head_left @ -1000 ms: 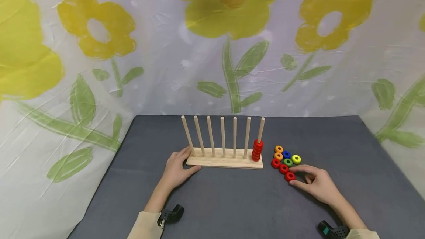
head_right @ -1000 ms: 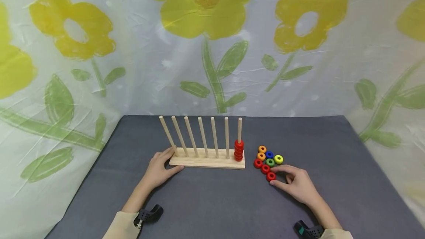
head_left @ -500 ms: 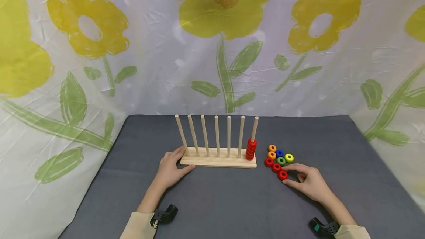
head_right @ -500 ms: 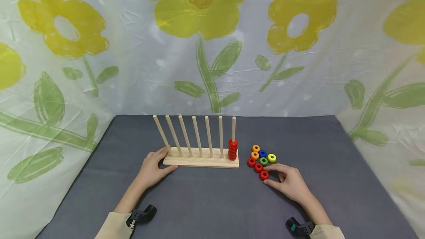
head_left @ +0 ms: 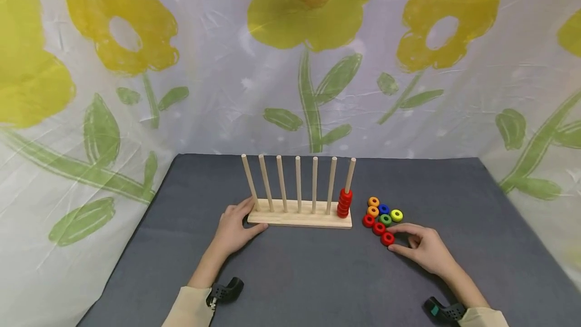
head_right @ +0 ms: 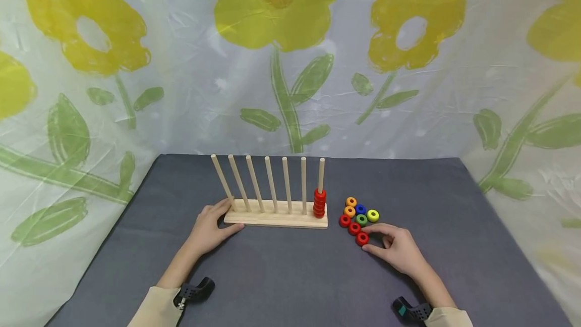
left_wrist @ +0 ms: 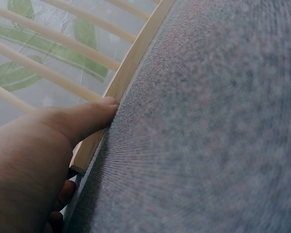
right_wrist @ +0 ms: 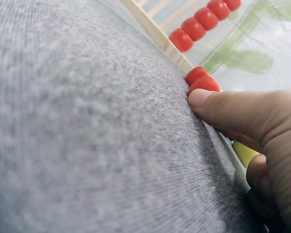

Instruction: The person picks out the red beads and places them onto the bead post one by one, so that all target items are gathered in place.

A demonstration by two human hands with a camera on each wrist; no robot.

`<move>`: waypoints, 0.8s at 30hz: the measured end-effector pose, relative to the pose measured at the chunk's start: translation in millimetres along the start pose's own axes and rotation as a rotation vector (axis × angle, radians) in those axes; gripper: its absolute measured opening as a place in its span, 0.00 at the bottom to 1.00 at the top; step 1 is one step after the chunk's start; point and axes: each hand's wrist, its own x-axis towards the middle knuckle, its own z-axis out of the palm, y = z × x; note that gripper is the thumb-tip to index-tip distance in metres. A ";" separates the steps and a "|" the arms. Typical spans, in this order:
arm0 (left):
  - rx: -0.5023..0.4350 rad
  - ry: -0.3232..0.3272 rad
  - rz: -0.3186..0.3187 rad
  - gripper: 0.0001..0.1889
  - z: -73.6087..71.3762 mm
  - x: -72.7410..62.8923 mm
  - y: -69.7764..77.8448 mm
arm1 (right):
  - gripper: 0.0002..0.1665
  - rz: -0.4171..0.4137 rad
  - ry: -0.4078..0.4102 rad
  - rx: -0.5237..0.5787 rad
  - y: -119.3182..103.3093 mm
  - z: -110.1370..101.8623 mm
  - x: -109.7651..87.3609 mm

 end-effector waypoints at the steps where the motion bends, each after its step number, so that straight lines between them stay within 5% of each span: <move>1: 0.002 0.003 0.002 0.44 -0.7 0.3 -0.4 | 0.23 0.002 -0.002 0.007 -0.2 0.6 0.0; 24: 0.015 -0.004 -0.032 0.45 3.1 1.8 2.3 | 0.21 -0.005 0.009 -0.002 0.9 -0.6 -1.6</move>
